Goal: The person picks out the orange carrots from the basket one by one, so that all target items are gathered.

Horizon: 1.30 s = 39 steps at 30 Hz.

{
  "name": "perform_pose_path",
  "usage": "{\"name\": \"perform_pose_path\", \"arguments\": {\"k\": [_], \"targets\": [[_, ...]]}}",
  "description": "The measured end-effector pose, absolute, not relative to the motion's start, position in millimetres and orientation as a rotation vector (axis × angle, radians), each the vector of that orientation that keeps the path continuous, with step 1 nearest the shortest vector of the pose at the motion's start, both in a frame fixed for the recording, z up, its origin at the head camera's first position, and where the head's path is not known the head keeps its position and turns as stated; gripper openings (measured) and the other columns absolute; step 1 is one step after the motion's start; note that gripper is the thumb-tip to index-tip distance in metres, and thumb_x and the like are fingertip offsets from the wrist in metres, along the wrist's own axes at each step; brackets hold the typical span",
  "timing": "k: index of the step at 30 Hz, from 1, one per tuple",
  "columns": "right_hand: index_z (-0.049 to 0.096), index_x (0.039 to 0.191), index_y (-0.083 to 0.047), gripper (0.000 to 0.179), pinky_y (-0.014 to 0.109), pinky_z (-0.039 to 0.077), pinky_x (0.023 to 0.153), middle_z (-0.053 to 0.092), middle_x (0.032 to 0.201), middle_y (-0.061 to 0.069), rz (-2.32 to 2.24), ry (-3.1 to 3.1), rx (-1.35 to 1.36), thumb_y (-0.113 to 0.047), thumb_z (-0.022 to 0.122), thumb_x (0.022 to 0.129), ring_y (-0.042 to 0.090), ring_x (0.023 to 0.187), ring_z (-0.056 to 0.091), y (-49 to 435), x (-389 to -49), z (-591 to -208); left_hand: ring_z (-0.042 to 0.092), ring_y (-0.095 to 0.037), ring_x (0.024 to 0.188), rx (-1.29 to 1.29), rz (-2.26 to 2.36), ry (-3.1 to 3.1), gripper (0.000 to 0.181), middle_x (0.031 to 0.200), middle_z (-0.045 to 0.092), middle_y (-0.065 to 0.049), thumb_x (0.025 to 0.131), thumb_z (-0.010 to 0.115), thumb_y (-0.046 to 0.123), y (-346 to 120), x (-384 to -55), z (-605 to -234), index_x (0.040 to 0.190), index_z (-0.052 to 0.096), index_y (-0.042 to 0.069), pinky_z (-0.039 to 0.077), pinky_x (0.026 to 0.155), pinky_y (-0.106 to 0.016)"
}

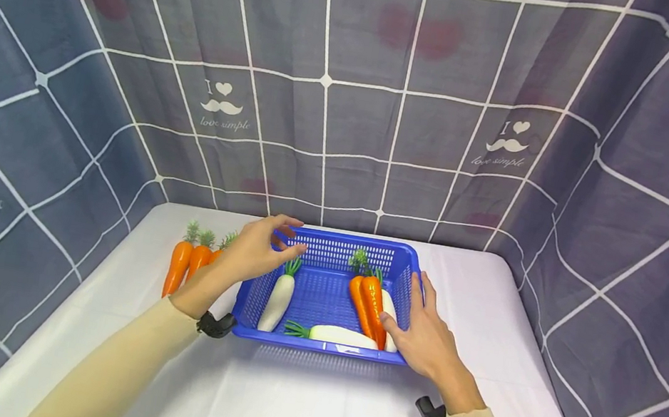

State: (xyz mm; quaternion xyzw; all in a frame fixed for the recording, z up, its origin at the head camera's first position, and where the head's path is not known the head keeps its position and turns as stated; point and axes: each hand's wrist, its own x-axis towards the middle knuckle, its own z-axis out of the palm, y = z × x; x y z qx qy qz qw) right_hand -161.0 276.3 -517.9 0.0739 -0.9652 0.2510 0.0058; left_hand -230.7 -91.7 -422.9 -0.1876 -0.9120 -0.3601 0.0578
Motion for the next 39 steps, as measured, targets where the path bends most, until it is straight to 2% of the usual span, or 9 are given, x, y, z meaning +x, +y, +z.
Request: {"name": "perform_pose_path", "arguments": {"k": [6,11,21,25,30,36,39], "targets": [[0.004,0.188,-0.007,0.111,0.082,0.061,0.105,0.003,0.196,0.024,0.788,-3.024,0.227,-0.066,0.062,0.113,0.069,0.145,0.063,276.3,-160.9,-517.8,0.082,-0.027,0.107,-0.674,-1.084,-2.842,0.058,0.136,0.084,-0.015,0.108,0.083,0.039,-71.5,-233.2,-418.3,0.160,0.070,0.017,0.071,0.093,-0.041],[0.004,0.188,-0.007,0.111,0.083,0.061,0.106,0.003,0.196,0.024,0.795,-3.020,0.221,-0.064,0.062,0.113,0.069,0.145,0.064,276.7,-160.3,-517.3,0.082,-0.024,0.108,-0.747,-1.070,-2.921,0.065,0.139,0.083,-0.013,0.108,0.084,0.044,-55.7,-236.9,-417.4,0.165,0.066,0.021,0.072,0.092,-0.039],[0.003,0.188,-0.009,0.111,0.084,0.061,0.105,0.002,0.196,0.023,0.802,-3.032,0.209,-0.067,0.061,0.113,0.068,0.145,0.063,277.3,-161.3,-519.3,0.082,-0.030,0.116,-0.987,-1.068,-3.051,0.069,0.145,0.080,-0.018,0.110,0.081,0.042,-29.1,-249.8,-432.5,0.172,0.058,0.022,0.070,0.102,-0.046],[0.003,0.188,-0.009,0.111,0.083,0.062,0.104,0.002,0.196,0.023,0.793,-3.031,0.209,-0.067,0.061,0.113,0.068,0.143,0.065,277.9,-161.4,-519.2,0.080,-0.036,0.126,-1.077,-1.042,-3.068,0.071,0.148,0.079,-0.022,0.110,0.080,0.042,-16.5,-256.4,-439.2,0.173,0.056,0.019,0.070,0.106,-0.049],[0.004,0.188,-0.008,0.111,0.083,0.063,0.101,0.003,0.196,0.024,0.795,-3.025,0.222,-0.065,0.062,0.113,0.069,0.139,0.067,277.5,-160.6,-516.7,0.080,-0.031,0.126,-1.186,-0.972,-3.112,0.072,0.143,0.081,-0.016,0.111,0.079,0.043,-3.7,-260.7,-445.8,0.175,0.054,0.021,0.069,0.109,-0.046],[0.004,0.188,-0.007,0.111,0.083,0.063,0.101,0.003,0.195,0.025,0.795,-3.025,0.229,-0.066,0.062,0.113,0.069,0.140,0.067,277.1,-160.3,-515.9,0.079,-0.029,0.127,-1.266,-0.881,-3.155,0.073,0.134,0.085,-0.012,0.110,0.080,0.044,11.1,-268.5,-454.2,0.176,0.054,0.026,0.064,0.119,-0.050],[0.003,0.188,-0.007,0.111,0.082,0.064,0.100,0.002,0.195,0.024,0.794,-3.027,0.230,-0.066,0.061,0.113,0.069,0.140,0.067,277.0,-160.7,-516.9,0.079,-0.025,0.121,-1.288,-0.850,-3.184,0.075,0.132,0.085,-0.011,0.109,0.081,0.043,16.4,-271.2,-459.2,0.176,0.053,0.028,0.064,0.118,-0.049]]}}
